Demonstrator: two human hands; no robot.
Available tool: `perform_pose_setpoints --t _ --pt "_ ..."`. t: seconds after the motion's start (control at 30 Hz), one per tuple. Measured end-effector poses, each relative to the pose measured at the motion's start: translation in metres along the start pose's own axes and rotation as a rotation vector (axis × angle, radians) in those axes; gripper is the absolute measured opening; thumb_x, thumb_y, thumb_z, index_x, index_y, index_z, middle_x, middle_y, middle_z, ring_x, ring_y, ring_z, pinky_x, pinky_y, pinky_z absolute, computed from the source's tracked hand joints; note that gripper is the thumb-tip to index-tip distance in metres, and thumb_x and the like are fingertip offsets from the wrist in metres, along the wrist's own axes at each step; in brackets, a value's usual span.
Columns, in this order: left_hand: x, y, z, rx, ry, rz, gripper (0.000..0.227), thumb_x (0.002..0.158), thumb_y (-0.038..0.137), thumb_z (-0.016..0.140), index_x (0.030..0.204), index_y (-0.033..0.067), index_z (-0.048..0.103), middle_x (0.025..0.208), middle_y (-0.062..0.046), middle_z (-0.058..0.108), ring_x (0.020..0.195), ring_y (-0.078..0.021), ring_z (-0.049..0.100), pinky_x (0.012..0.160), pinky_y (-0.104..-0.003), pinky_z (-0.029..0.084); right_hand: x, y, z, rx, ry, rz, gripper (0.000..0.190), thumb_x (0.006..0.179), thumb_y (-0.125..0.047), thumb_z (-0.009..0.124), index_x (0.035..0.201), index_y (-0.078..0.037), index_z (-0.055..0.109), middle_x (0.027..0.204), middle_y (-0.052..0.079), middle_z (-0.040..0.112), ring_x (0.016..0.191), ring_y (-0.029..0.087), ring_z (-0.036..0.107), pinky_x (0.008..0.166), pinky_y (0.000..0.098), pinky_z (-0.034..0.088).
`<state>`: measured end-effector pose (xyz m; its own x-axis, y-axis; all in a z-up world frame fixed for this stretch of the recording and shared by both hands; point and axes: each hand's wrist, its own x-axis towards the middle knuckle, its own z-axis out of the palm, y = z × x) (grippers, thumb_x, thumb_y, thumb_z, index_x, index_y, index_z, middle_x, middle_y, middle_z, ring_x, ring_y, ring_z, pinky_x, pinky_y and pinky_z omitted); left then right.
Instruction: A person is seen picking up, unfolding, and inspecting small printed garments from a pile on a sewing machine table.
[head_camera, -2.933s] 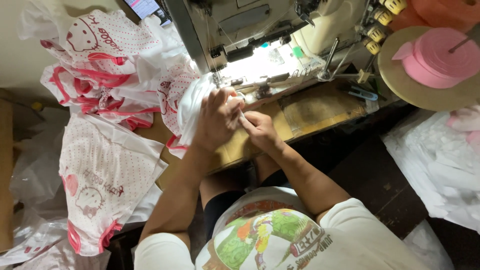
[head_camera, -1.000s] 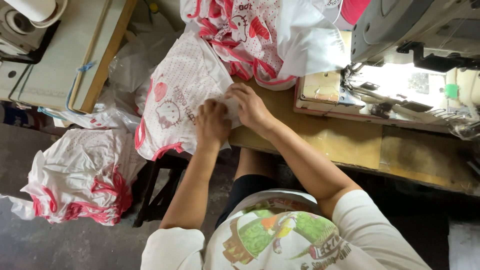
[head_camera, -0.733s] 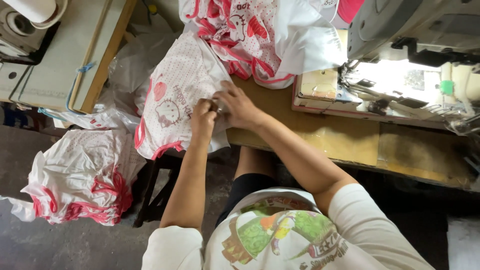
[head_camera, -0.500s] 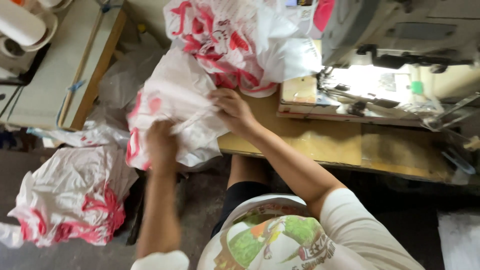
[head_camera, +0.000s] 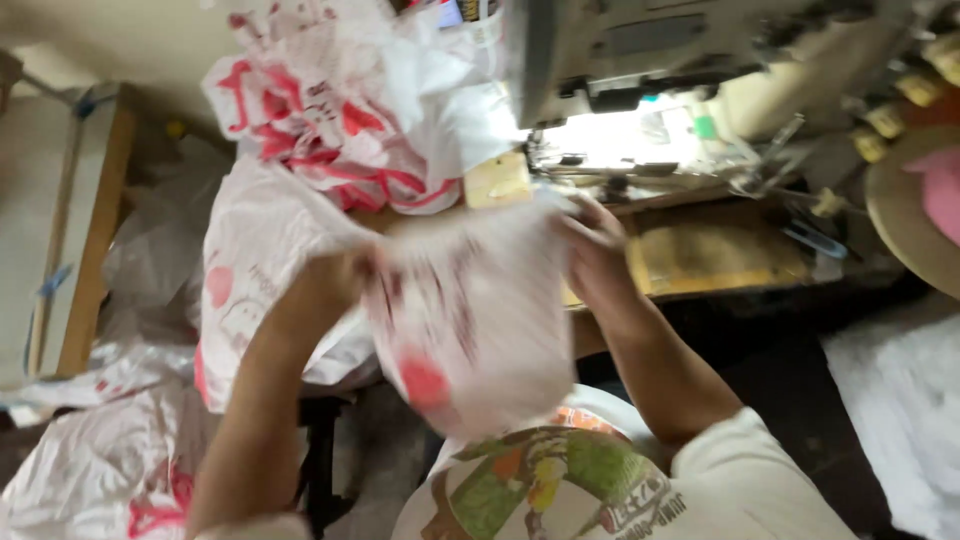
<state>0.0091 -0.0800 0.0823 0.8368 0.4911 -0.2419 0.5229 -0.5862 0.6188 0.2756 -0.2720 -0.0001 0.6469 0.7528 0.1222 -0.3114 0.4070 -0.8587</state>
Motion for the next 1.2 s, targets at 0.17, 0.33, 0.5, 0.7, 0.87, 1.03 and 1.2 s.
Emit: perform_pose_setpoints --t 0.17,0.33,0.5,0.7,0.87,1.03,1.2 --pt "0.153 0.007 0.066 0.116 0.551 0.613 0.047 0.086 0.019 0.080 0.129 0.0152 0.063 0.106 -0.007 0.068 0.101 -0.0292 0.071 0.094 -0.042 0.057 0.054 0.026 0.026 -0.025 -0.013 -0.060 0.030 0.079 0.002 0.065 0.108 0.003 0.070 0.084 0.006 0.059 0.074 0.011 0.052 0.067 0.0244 0.042" --pt "0.179 0.058 0.088 -0.277 0.419 0.400 0.031 0.092 0.016 0.066 0.119 0.0210 0.054 0.082 -0.003 0.063 0.080 -0.0249 0.070 0.080 -0.044 0.059 0.051 0.057 0.007 -0.255 0.133 -0.238 0.027 0.085 -0.006 0.070 0.110 0.000 0.065 0.095 0.008 0.058 0.091 0.015 0.054 0.083 0.0287 0.043" --pt "0.172 0.064 0.088 -0.382 0.368 0.330 0.012 0.097 0.013 0.059 0.106 0.0210 0.056 0.072 -0.003 0.059 0.073 -0.0236 0.067 0.078 -0.043 0.059 0.024 0.072 0.011 -0.210 0.333 -0.221 0.026 0.092 -0.002 0.064 0.113 -0.009 0.052 0.081 0.003 0.057 0.072 0.009 0.052 0.068 0.0228 0.044" --pt "0.164 0.073 0.073 -0.408 0.280 0.364 0.026 0.085 0.005 0.054 0.095 0.0177 0.075 0.087 -0.006 0.067 0.080 -0.0170 0.065 0.078 -0.032 0.060 0.019 0.055 0.032 -0.154 0.359 -0.220 0.015 0.093 0.003 0.053 0.100 -0.009 0.058 0.081 -0.004 0.052 0.073 0.005 0.049 0.068 0.0219 0.044" --pt "0.163 0.080 0.076 -0.313 0.305 0.473 0.037 0.083 0.000 0.048 0.104 0.0141 0.076 0.104 -0.008 0.071 0.099 -0.0258 0.068 0.096 -0.039 0.053 0.018 0.040 0.024 0.085 0.245 -0.071 0.023 0.105 -0.015 0.050 0.089 -0.007 0.065 0.067 -0.002 0.053 0.058 0.005 0.050 0.053 0.0214 0.044" --pt "0.189 0.054 0.108 0.373 0.783 0.706 0.025 0.098 0.021 0.049 0.097 0.0237 0.074 0.100 0.002 0.068 0.085 -0.0198 0.064 0.082 -0.034 0.049 0.017 0.084 -0.008 -0.127 0.214 -0.071 0.015 0.099 -0.009 0.058 0.086 -0.006 0.062 0.063 -0.005 0.044 0.057 0.005 0.041 0.052 0.0208 0.035" --pt "0.144 0.076 0.141 0.484 0.752 0.498 0.028 0.099 0.017 0.049 0.114 0.0102 0.072 0.113 -0.012 0.067 0.094 -0.0276 0.065 0.084 -0.038 0.052 -0.003 0.086 -0.013 -0.189 0.172 -0.066 0.018 0.103 -0.011 0.054 0.089 -0.008 0.065 0.062 -0.006 0.044 0.057 0.004 0.042 0.052 0.0203 0.035"
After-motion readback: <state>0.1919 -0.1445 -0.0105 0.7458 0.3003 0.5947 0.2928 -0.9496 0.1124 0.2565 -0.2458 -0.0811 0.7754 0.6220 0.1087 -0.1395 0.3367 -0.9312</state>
